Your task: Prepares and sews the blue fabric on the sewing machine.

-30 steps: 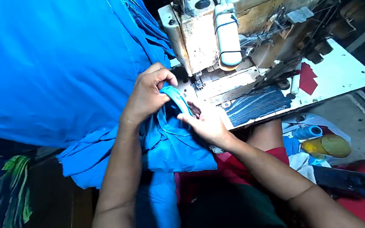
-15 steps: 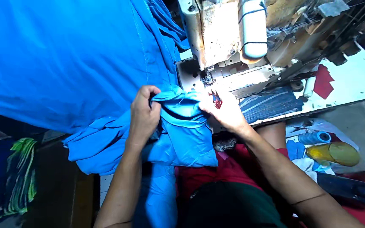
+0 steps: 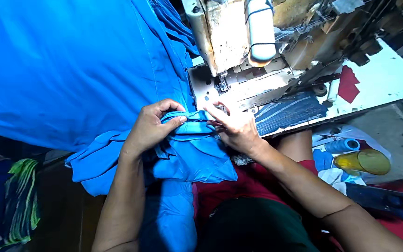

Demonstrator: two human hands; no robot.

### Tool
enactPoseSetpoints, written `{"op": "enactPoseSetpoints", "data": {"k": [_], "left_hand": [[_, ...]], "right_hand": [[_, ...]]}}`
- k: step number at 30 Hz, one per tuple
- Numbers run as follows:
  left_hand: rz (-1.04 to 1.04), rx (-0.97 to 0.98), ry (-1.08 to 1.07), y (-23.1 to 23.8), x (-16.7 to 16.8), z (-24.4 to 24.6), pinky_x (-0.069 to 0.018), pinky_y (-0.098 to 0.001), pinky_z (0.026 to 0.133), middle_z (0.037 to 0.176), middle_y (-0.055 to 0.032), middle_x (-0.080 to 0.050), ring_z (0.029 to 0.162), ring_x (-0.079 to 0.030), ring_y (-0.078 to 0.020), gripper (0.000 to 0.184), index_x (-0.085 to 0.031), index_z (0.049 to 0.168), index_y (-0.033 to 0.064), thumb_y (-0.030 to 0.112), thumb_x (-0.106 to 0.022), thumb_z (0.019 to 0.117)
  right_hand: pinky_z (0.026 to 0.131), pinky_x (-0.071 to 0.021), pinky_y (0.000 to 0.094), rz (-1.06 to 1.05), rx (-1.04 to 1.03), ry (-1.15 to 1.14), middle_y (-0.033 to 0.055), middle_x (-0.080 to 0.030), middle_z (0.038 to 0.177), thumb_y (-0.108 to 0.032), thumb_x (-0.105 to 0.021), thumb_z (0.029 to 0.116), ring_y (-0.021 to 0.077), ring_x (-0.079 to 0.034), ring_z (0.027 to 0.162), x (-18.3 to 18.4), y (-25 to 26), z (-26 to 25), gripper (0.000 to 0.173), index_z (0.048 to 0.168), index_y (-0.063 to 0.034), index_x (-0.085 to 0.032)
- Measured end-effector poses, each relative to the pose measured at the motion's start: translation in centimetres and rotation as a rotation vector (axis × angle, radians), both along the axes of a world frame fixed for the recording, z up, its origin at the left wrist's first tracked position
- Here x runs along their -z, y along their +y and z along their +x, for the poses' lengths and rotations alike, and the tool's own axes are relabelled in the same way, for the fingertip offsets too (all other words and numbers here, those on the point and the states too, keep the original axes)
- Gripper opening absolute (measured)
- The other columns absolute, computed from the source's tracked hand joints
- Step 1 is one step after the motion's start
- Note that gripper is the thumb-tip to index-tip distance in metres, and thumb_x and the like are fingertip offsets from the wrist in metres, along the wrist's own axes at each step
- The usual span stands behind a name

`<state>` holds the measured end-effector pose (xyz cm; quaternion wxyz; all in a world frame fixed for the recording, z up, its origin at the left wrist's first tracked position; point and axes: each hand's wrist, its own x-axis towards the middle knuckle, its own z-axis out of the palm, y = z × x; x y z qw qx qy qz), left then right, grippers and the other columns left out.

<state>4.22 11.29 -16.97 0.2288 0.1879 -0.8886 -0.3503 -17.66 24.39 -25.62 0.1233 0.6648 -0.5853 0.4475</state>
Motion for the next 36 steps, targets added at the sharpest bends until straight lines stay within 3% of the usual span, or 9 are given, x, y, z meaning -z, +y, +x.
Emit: {"op": "enactPoseSetpoints", "data": {"k": [5,10,13,17,23,27,29,34,36], "left_hand": [[0.039,0.036,0.012,-0.3,0.0,0.3,-0.0579,-0.0210,0.067,0.091,0.0023,-0.071,0.077,-0.067,-0.0066,0.009,-0.069,0.105,0.0098,0.011,-0.067,0.0965],[0.146,0.080,0.005,-0.6,0.7,1.9,-0.0539,-0.0196,0.057,0.080,0.0024,-0.067,0.066,-0.062,-0.0071,0.016,-0.069,0.110,0.0096,0.014,-0.068,0.0944],[0.200,0.060,0.034,-0.7,0.9,1.1,-0.0478,-0.0177,0.051,0.071,0.0034,-0.060,0.057,-0.056,-0.0069,0.023,-0.067,0.115,0.0104,0.015,-0.070,0.0928],[0.177,0.107,0.085,-1.8,1.2,0.1,-0.0563,-0.0227,0.070,0.086,0.0014,-0.067,0.075,-0.064,-0.0083,0.022,-0.065,0.119,0.0075,0.014,-0.065,0.0974],[-0.003,0.097,0.002,-1.7,0.1,0.1,-0.0606,-0.0299,0.091,0.110,0.0010,-0.074,0.102,-0.070,-0.0114,0.023,-0.075,0.112,0.0110,0.014,-0.077,0.0886],[-0.132,-0.035,-0.007,-0.9,0.3,-0.7,-0.0596,-0.0280,0.089,0.107,0.0031,-0.074,0.100,-0.069,-0.0075,0.018,-0.076,0.106,0.0138,0.016,-0.078,0.0879],[-0.116,-0.056,-0.025,-0.4,0.2,-1.1,-0.0606,-0.0264,0.083,0.101,0.0050,-0.075,0.093,-0.070,-0.0054,0.014,-0.075,0.103,0.0150,0.015,-0.078,0.0886],[-0.022,-0.006,-0.047,1.4,-0.2,-0.1,-0.0570,-0.0229,0.064,0.088,0.0025,-0.073,0.075,-0.068,-0.0071,0.011,-0.072,0.096,0.0120,0.005,-0.076,0.0878],[0.009,0.004,-0.043,1.3,-0.4,0.1,-0.0576,-0.0228,0.064,0.088,0.0022,-0.073,0.074,-0.068,-0.0074,0.010,-0.073,0.096,0.0112,0.006,-0.075,0.0882]], "right_hand": [[0.069,-0.0588,0.0311,0.003,-0.249,-0.401,0.0042,-0.073,0.095,-0.011,-0.066,0.0987,0.0124,-0.069,0.081,0.4,-1.6,0.4,0.013,0.105,-0.0067,-0.077],[0.039,-0.0407,0.0309,0.123,0.107,-0.671,0.0044,-0.054,0.065,-0.024,-0.064,0.1011,0.0145,-0.048,0.046,0.5,1.1,-1.6,0.018,0.095,-0.0077,-0.064],[0.049,-0.0464,0.0280,-0.008,0.195,-0.449,0.0009,-0.059,0.071,-0.022,-0.070,0.0976,0.0091,-0.053,0.055,1.4,1.1,-1.1,0.016,0.095,-0.0067,-0.069],[0.090,-0.0568,0.0390,-0.046,0.010,-0.169,0.0093,-0.073,0.113,-0.032,-0.080,0.0898,0.0188,-0.069,0.101,2.9,1.8,1.0,0.045,0.123,-0.0026,-0.070],[0.066,-0.0570,0.0268,0.121,-0.127,-0.416,0.0019,-0.070,0.086,-0.011,-0.064,0.0991,0.0077,-0.064,0.072,2.8,1.1,-0.4,0.011,0.105,-0.0054,-0.072],[0.072,-0.0590,0.0378,0.052,-0.061,-0.195,0.0077,-0.072,0.105,-0.013,-0.068,0.0952,0.0175,-0.070,0.088,2.2,0.7,-0.1,0.025,0.119,-0.0077,-0.073],[0.057,-0.0551,0.0373,-0.011,-0.087,-0.083,0.0111,-0.069,0.110,-0.014,-0.071,0.0934,0.0196,-0.068,0.079,1.8,-0.1,0.7,0.037,0.131,-0.0117,-0.070],[0.074,-0.0601,0.0300,-0.040,-0.245,-0.468,0.0066,-0.073,0.095,-0.006,-0.068,0.0968,0.0125,-0.069,0.083,1.5,-0.4,0.6,0.014,0.107,-0.0045,-0.077],[0.060,-0.0573,0.0269,-0.056,-0.099,-0.660,0.0060,-0.069,0.084,-0.009,-0.065,0.1002,0.0097,-0.064,0.067,1.5,0.4,-0.3,0.010,0.105,-0.0018,-0.070]]}}
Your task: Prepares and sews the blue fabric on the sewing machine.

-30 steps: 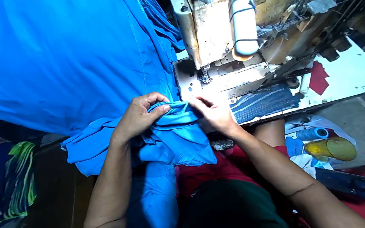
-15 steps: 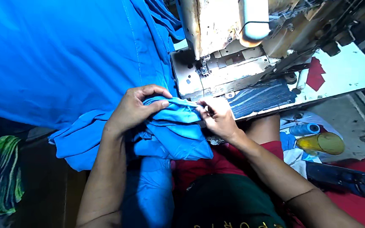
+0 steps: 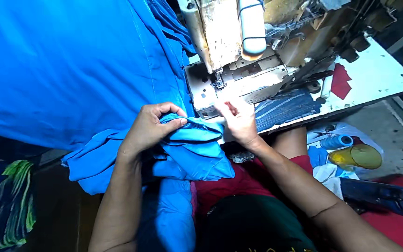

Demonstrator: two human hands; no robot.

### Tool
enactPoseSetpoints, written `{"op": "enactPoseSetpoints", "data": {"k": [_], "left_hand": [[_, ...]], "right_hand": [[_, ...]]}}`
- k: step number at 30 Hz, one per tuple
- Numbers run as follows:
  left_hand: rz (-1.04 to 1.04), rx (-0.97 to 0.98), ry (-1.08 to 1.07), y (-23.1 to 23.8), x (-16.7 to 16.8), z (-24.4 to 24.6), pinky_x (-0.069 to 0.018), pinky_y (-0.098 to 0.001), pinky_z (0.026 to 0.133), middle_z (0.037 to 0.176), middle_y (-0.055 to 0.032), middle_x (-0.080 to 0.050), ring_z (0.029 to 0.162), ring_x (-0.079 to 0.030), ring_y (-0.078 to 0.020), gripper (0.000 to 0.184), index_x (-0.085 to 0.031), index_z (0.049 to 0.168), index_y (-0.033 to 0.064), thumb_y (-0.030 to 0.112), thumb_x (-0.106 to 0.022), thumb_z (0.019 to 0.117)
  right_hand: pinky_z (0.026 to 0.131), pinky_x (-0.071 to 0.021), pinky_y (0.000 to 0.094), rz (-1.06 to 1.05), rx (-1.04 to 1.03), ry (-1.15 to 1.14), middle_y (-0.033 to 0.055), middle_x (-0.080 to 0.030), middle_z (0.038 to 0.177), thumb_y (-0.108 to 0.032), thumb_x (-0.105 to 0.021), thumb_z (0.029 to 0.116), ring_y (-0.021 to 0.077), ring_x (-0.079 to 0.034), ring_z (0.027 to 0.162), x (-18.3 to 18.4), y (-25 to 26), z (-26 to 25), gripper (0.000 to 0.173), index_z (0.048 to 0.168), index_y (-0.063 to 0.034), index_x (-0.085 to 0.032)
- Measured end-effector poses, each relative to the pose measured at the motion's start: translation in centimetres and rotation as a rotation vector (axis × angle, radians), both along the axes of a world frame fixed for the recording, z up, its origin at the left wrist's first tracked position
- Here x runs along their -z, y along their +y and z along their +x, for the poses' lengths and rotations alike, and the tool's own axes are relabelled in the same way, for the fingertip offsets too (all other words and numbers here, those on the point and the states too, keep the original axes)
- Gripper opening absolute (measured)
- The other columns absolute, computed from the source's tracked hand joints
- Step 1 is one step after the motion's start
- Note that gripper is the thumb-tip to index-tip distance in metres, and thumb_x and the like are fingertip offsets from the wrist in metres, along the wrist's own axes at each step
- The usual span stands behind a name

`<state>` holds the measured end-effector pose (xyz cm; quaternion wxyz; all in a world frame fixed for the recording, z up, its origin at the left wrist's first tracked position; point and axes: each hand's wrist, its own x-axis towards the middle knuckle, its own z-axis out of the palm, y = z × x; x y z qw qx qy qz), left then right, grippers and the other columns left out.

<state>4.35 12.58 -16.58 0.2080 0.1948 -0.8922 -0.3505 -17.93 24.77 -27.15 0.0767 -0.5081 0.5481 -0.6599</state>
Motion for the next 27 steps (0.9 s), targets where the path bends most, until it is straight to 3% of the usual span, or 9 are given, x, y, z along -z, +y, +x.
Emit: {"op": "enactPoseSetpoints", "data": {"k": [3,7,9,13,15,17,21,25,27], "left_hand": [[0.032,-0.008,0.036,0.2,0.0,0.1,-0.0569,-0.0222,0.064,0.086,0.0016,-0.072,0.073,-0.067,-0.0080,0.008,-0.071,0.096,0.0102,0.006,-0.073,0.0892],[0.080,-0.011,0.058,0.4,0.4,-0.6,-0.0496,-0.0194,0.052,0.075,0.0009,-0.067,0.060,-0.060,-0.0080,0.009,-0.068,0.094,0.0102,0.004,-0.072,0.0883],[0.091,-0.016,0.043,0.5,0.6,-1.0,-0.0496,-0.0200,0.050,0.074,0.0004,-0.067,0.058,-0.060,-0.0087,0.010,-0.068,0.093,0.0101,0.003,-0.072,0.0879],[0.049,-0.055,-0.013,0.1,0.9,-0.2,-0.0471,-0.0209,0.048,0.072,0.0016,-0.066,0.056,-0.058,-0.0082,0.008,-0.069,0.093,0.0117,0.006,-0.074,0.0891],[0.074,-0.014,0.004,-0.2,1.2,0.6,-0.0448,-0.0198,0.048,0.071,0.0018,-0.064,0.055,-0.055,-0.0078,0.007,-0.068,0.093,0.0109,0.006,-0.072,0.0898],[0.106,0.025,0.012,-0.2,1.2,0.8,-0.0463,-0.0198,0.050,0.073,0.0014,-0.065,0.057,-0.056,-0.0082,0.007,-0.068,0.093,0.0103,0.005,-0.071,0.0898],[0.159,0.014,0.015,-0.6,1.1,-0.3,-0.0535,-0.0214,0.057,0.078,0.0010,-0.068,0.065,-0.063,-0.0095,0.009,-0.070,0.097,0.0099,0.007,-0.072,0.0898],[0.155,0.010,0.035,-1.2,1.1,-1.4,-0.0491,-0.0192,0.055,0.072,0.0023,-0.063,0.061,-0.058,-0.0076,0.019,-0.069,0.108,0.0098,0.009,-0.073,0.0896],[0.131,0.057,0.033,-1.6,1.0,-1.7,-0.0571,-0.0246,0.067,0.087,0.0004,-0.068,0.075,-0.065,-0.0108,0.027,-0.069,0.116,0.0089,0.010,-0.074,0.0888]], "right_hand": [[0.057,-0.0528,0.0263,0.009,0.281,0.117,0.0057,-0.065,0.086,-0.011,-0.065,0.0995,0.0094,-0.059,0.066,-0.2,1.0,-0.6,0.013,0.108,-0.0013,-0.069],[0.070,-0.0550,0.0381,0.022,0.199,0.480,0.0066,-0.071,0.091,-0.033,-0.077,0.0911,0.0183,-0.067,0.081,0.3,1.3,2.2,0.028,0.099,-0.0062,-0.075],[0.059,-0.0535,0.0388,0.068,0.158,0.586,0.0070,-0.067,0.088,-0.028,-0.073,0.0918,0.0208,-0.066,0.075,1.2,0.6,3.1,0.021,0.096,-0.0078,-0.073],[0.059,-0.0536,0.0281,0.202,-0.203,0.148,0.0002,-0.065,0.080,-0.016,-0.067,0.0974,0.0091,-0.062,0.069,-0.1,0.9,1.6,0.011,0.093,-0.0081,-0.072],[0.044,-0.0421,0.0231,0.303,-0.440,-0.265,0.0026,-0.060,0.067,-0.017,-0.067,0.0981,0.0085,-0.051,0.051,-1.2,1.9,-0.6,0.012,0.093,-0.0070,-0.069],[0.040,-0.0351,0.0230,0.370,-0.399,-0.285,0.0039,-0.055,0.063,-0.014,-0.064,0.0970,0.0098,-0.044,0.046,-1.5,3.0,-2.6,0.009,0.091,-0.0080,-0.067],[0.055,-0.0513,0.0399,0.258,0.284,0.411,0.0097,-0.066,0.090,-0.011,-0.065,0.0942,0.0211,-0.064,0.070,0.1,2.0,-2.8,0.009,0.098,-0.0046,-0.069],[0.077,-0.0581,0.0397,0.020,0.169,0.509,0.0118,-0.072,0.102,-0.022,-0.074,0.0928,0.0215,-0.069,0.090,2.0,2.6,-0.2,0.027,0.109,-0.0004,-0.071],[0.080,-0.0580,0.0411,0.047,0.113,0.574,0.0094,-0.074,0.107,-0.028,-0.072,0.0947,0.0213,-0.071,0.094,3.0,2.3,0.7,0.038,0.124,-0.0037,-0.071]]}}
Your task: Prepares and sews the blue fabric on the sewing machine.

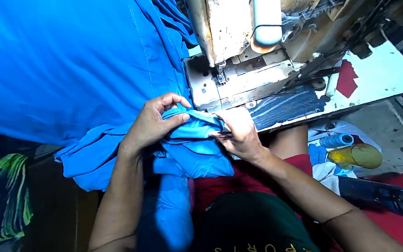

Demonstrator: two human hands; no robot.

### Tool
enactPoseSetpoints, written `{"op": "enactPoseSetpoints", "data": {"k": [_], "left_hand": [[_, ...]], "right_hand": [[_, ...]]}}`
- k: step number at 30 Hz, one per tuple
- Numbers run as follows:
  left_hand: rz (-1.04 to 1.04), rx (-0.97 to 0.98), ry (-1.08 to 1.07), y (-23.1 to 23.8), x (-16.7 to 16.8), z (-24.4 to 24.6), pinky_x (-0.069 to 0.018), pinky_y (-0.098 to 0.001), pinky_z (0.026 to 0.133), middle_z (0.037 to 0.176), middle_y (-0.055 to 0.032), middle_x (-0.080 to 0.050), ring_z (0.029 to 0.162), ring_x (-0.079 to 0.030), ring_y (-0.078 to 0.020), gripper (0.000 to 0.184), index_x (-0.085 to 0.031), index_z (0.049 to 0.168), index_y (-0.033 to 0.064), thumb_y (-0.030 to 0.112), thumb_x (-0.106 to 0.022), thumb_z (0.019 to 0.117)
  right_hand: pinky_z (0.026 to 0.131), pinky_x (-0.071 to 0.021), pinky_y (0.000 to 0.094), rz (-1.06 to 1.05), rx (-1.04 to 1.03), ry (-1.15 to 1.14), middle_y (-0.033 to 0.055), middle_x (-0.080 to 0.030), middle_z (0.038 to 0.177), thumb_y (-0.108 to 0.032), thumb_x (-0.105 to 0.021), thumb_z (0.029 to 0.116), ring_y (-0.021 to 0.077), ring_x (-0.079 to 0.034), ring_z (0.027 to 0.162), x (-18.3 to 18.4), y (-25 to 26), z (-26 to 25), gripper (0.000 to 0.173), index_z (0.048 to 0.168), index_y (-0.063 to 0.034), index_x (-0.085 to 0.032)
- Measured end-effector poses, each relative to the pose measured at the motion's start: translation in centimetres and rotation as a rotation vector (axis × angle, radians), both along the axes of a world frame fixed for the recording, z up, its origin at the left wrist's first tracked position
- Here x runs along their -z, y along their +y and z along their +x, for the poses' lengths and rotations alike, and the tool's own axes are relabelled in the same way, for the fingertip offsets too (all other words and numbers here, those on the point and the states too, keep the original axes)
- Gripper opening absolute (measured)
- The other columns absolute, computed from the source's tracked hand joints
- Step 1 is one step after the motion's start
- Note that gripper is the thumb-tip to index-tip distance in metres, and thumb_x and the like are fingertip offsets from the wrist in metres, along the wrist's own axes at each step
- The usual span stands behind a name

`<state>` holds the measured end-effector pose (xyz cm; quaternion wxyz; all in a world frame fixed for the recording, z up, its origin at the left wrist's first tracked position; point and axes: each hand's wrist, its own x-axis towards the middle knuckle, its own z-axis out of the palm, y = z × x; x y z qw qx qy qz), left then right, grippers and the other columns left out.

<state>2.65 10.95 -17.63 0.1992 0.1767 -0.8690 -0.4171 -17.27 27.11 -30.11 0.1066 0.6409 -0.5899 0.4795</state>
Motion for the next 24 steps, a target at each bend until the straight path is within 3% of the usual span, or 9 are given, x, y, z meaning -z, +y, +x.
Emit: {"op": "enactPoseSetpoints", "data": {"k": [2,5,7,9,15,19,21,23,24], "left_hand": [[-0.083,0.001,-0.041,0.7,-0.5,0.3,-0.0608,-0.0267,0.078,0.106,-0.0002,-0.070,0.092,-0.069,-0.0119,0.031,-0.069,0.114,0.0116,0.007,-0.077,0.0839],[-0.261,-0.032,-0.054,1.2,-0.8,1.4,-0.0541,-0.0251,0.081,0.110,-0.0029,-0.061,0.099,-0.061,-0.0128,0.029,-0.075,0.107,0.0123,0.002,-0.078,0.0803],[-0.297,-0.049,-0.023,1.0,-0.7,1.9,-0.0528,-0.0234,0.083,0.112,-0.0027,-0.059,0.103,-0.059,-0.0125,0.023,-0.078,0.102,0.0134,0.004,-0.080,0.0810],[-0.309,-0.076,0.006,1.2,-0.4,2.1,-0.0533,-0.0225,0.081,0.110,-0.0016,-0.061,0.101,-0.060,-0.0112,0.019,-0.079,0.099,0.0136,0.006,-0.081,0.0816],[-0.459,-0.266,0.074,1.6,0.1,0.3,-0.0534,-0.0238,0.083,0.109,0.0003,-0.065,0.100,-0.062,-0.0076,0.012,-0.079,0.101,0.0160,0.021,-0.078,0.0909],[-0.372,-0.285,0.237,1.8,0.7,-2.4,-0.0581,-0.0316,0.089,0.133,-0.0056,-0.062,0.116,-0.063,-0.0161,0.010,-0.068,0.105,0.0086,0.016,-0.062,0.1008],[-0.247,-0.297,0.326,2.2,1.1,-4.2,-0.0588,-0.0330,0.085,0.117,-0.0053,-0.069,0.103,-0.068,-0.0155,0.010,-0.060,0.110,0.0054,0.011,-0.054,0.1044],[-0.242,-0.342,0.317,2.1,1.3,-6.2,-0.0539,-0.0285,0.067,0.085,-0.0018,-0.063,0.075,-0.062,-0.0112,0.010,-0.057,0.112,0.0068,0.014,-0.053,0.1065],[-0.295,-0.351,0.276,1.6,1.3,-7.0,-0.0529,-0.0278,0.063,0.080,-0.0011,-0.061,0.070,-0.060,-0.0104,0.011,-0.058,0.112,0.0076,0.015,-0.053,0.1065]], "right_hand": [[0.074,-0.0589,0.0418,0.036,-0.018,-0.041,0.0068,-0.075,0.099,-0.017,-0.068,0.0948,0.0204,-0.072,0.088,0.6,-0.6,-0.1,0.026,0.118,-0.0062,-0.074],[0.079,-0.0545,0.0356,0.154,-0.075,-0.284,0.0018,-0.072,0.091,-0.013,-0.064,0.0981,0.0126,-0.067,0.084,-0.6,-0.9,-1.2,0.014,0.106,-0.0088,-0.074],[0.060,-0.0541,0.0285,0.178,-0.136,-0.435,0.0002,-0.067,0.079,-0.012,-0.062,0.0995,0.0081,-0.062,0.066,-1.7,-0.8,-1.9,0.009,0.100,-0.0087,-0.070],[0.052,-0.0504,0.0272,0.216,-0.197,-0.556,0.0014,-0.062,0.076,-0.011,-0.059,0.1012,0.0091,-0.057,0.060,-2.8,-0.4,-2.5,0.008,0.099,-0.0085,-0.066],[0.048,-0.0442,0.0267,0.253,-0.277,-0.645,0.0035,-0.057,0.074,-0.012,-0.057,0.1010,0.0119,-0.052,0.057,-3.7,0.5,-3.5,0.006,0.098,-0.0087,-0.062],[0.045,-0.0431,0.0280,0.248,-0.304,-0.677,0.0053,-0.056,0.070,-0.010,-0.060,0.0995,0.0137,-0.051,0.053,-3.2,0.6,-3.6,0.005,0.097,-0.0071,-0.063],[0.045,-0.0439,0.0281,0.248,-0.334,-0.706,0.0058,-0.057,0.070,-0.009,-0.060,0.0984,0.0140,-0.051,0.053,-3.0,0.8,-3.5,0.005,0.098,-0.0062,-0.064],[0.046,-0.0438,0.0273,0.233,-0.334,-0.735,0.0051,-0.058,0.071,-0.008,-0.062,0.0964,0.0132,-0.052,0.054,-2.9,0.9,-3.6,0.005,0.098,-0.0058,-0.065],[0.046,-0.0437,0.0276,0.221,-0.318,-0.753,0.0047,-0.058,0.070,-0.008,-0.063,0.0946,0.0131,-0.052,0.054,-2.8,1.0,-3.7,0.006,0.099,-0.0064,-0.066]]}}
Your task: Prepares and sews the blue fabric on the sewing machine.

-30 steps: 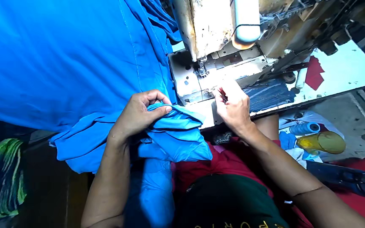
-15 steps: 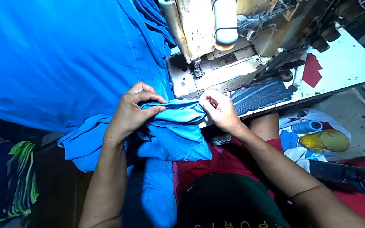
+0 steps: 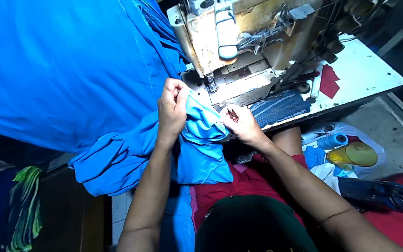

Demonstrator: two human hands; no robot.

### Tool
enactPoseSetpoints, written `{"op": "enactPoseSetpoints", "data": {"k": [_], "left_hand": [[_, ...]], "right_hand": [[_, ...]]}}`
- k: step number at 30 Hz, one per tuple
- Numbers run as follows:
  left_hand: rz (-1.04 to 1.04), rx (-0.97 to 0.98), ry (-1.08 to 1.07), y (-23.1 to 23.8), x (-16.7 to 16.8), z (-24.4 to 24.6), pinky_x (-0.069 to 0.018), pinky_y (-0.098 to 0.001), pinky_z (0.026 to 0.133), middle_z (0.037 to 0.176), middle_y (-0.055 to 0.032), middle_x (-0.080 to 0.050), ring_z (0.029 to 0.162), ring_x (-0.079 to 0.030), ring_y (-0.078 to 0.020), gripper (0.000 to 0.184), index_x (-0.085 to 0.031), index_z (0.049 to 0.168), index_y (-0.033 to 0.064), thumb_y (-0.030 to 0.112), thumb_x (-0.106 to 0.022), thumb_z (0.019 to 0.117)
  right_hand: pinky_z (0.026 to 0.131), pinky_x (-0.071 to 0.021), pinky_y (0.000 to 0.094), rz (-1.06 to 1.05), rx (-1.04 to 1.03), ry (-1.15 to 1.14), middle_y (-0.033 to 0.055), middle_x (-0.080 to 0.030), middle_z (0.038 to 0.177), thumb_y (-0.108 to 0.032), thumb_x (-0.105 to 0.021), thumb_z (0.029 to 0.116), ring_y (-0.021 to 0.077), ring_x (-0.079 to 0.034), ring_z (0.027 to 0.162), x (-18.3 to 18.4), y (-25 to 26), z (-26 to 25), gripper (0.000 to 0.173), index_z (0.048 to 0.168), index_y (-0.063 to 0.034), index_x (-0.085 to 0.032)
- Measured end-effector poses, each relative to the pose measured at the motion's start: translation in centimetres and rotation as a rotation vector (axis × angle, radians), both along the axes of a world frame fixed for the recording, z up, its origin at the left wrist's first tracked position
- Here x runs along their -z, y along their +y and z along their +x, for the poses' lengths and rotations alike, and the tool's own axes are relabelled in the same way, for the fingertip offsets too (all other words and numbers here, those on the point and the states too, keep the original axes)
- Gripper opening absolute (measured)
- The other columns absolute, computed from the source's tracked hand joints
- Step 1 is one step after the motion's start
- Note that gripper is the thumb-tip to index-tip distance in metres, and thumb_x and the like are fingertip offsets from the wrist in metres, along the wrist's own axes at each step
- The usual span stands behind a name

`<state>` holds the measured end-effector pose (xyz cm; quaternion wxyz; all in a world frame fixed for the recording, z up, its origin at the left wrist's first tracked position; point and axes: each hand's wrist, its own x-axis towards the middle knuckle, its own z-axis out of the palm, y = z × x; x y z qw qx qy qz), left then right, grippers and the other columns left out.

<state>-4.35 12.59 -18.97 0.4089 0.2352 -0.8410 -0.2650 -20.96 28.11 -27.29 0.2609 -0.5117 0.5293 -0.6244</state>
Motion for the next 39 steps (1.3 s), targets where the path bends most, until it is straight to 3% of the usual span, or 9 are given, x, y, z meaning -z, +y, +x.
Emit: {"op": "enactPoseSetpoints", "data": {"k": [5,11,15,18,20,23,27,34,39], "left_hand": [[-0.309,-0.010,-0.301,-4.1,1.9,-2.9,-0.0569,-0.0371,0.084,0.104,-0.0042,-0.070,0.096,-0.067,-0.0144,0.018,-0.071,0.104,0.0117,0.019,-0.054,0.1024],[-0.258,-0.144,-0.416,-5.5,2.7,-5.3,-0.0549,-0.0505,0.092,0.110,-0.0061,-0.074,0.106,-0.069,-0.0213,0.028,-0.076,0.104,0.0141,0.037,-0.060,0.1016],[-0.205,-0.183,-0.413,-7.7,2.9,-7.3,-0.0504,-0.0573,0.098,0.115,-0.0165,-0.072,0.116,-0.066,-0.0314,0.037,-0.072,0.112,0.0055,0.038,-0.067,0.0946],[-0.126,-0.129,-0.415,-8.8,2.7,-8.4,-0.0419,-0.0457,0.111,0.129,-0.0213,-0.065,0.129,-0.057,-0.0283,0.057,-0.061,0.130,-0.0037,0.034,-0.070,0.0893],[-0.077,-0.076,-0.334,-8.6,2.4,-8.5,-0.0422,-0.0343,0.110,0.128,-0.0183,-0.064,0.126,-0.058,-0.0188,0.062,-0.058,0.132,-0.0052,0.032,-0.074,0.0850],[-0.042,-0.017,-0.251,-7.5,1.6,-8.0,-0.0473,-0.0312,0.102,0.116,-0.0121,-0.069,0.113,-0.063,-0.0109,0.047,-0.064,0.122,-0.0021,0.027,-0.075,0.0857],[-0.071,0.027,-0.249,-7.5,1.7,-7.7,-0.0504,-0.0375,0.098,0.108,-0.0112,-0.072,0.108,-0.066,-0.0143,0.032,-0.070,0.110,0.0023,0.026,-0.074,0.0891],[-0.056,0.021,-0.238,-9.4,2.3,-8.1,-0.0494,-0.0341,0.100,0.112,-0.0102,-0.069,0.110,-0.064,-0.0124,0.044,-0.067,0.118,0.0025,0.029,-0.076,0.0840],[-0.127,-0.073,-0.312,-9.7,3.0,-8.6,-0.0491,-0.0436,0.101,0.113,-0.0149,-0.070,0.114,-0.065,-0.0221,0.043,-0.067,0.117,0.0026,0.036,-0.070,0.0893]], "right_hand": [[0.053,-0.0496,0.0285,-0.009,0.038,-0.010,0.0035,-0.059,0.080,-0.006,-0.065,0.0907,0.0132,-0.056,0.063,0.5,0.4,-0.7,0.019,0.109,-0.0094,-0.064],[0.055,-0.0483,0.0227,0.066,0.060,-0.084,-0.0007,-0.063,0.075,-0.006,-0.068,0.0909,0.0068,-0.056,0.062,0.9,0.4,-1.3,0.014,0.103,-0.0098,-0.072],[0.053,-0.0494,0.0217,0.060,0.137,-0.091,0.0001,-0.063,0.073,-0.002,-0.068,0.0875,0.0057,-0.057,0.059,0.1,-0.6,-1.7,0.019,0.106,-0.0056,-0.072],[0.048,-0.0435,0.0212,0.022,0.191,-0.051,0.0004,-0.056,0.067,0.000,-0.065,0.0866,0.0061,-0.051,0.054,-0.2,-1.9,-1.6,0.012,0.098,-0.0028,-0.069],[0.048,-0.0431,0.0215,-0.003,0.195,-0.042,0.0009,-0.055,0.066,0.001,-0.066,0.0854,0.0066,-0.050,0.054,-0.2,-2.3,-1.3,0.010,0.095,-0.0019,-0.067],[0.051,-0.0486,0.0231,0.025,0.176,-0.091,0.0017,-0.062,0.071,-0.001,-0.069,0.0859,0.0076,-0.056,0.057,-0.5,-1.3,-0.6,0.016,0.102,-0.0030,-0.071],[0.053,-0.0505,0.0227,0.052,0.197,-0.080,-0.0002,-0.064,0.072,-0.005,-0.070,0.0870,0.0062,-0.058,0.059,-0.4,-0.4,-0.3,0.017,0.104,-0.0045,-0.073],[0.044,-0.0395,0.0221,-0.016,0.196,-0.045,-0.0010,-0.051,0.061,-0.002,-0.065,0.0870,0.0067,-0.047,0.049,-0.5,-2.2,-0.9,0.005,0.085,-0.0058,-0.065],[0.043,-0.0389,0.0227,-0.015,0.201,-0.055,-0.0006,-0.051,0.061,-0.002,-0.066,0.0868,0.0076,-0.046,0.048,-0.2,-2.2,-0.8,0.004,0.089,-0.0056,-0.066]]}}
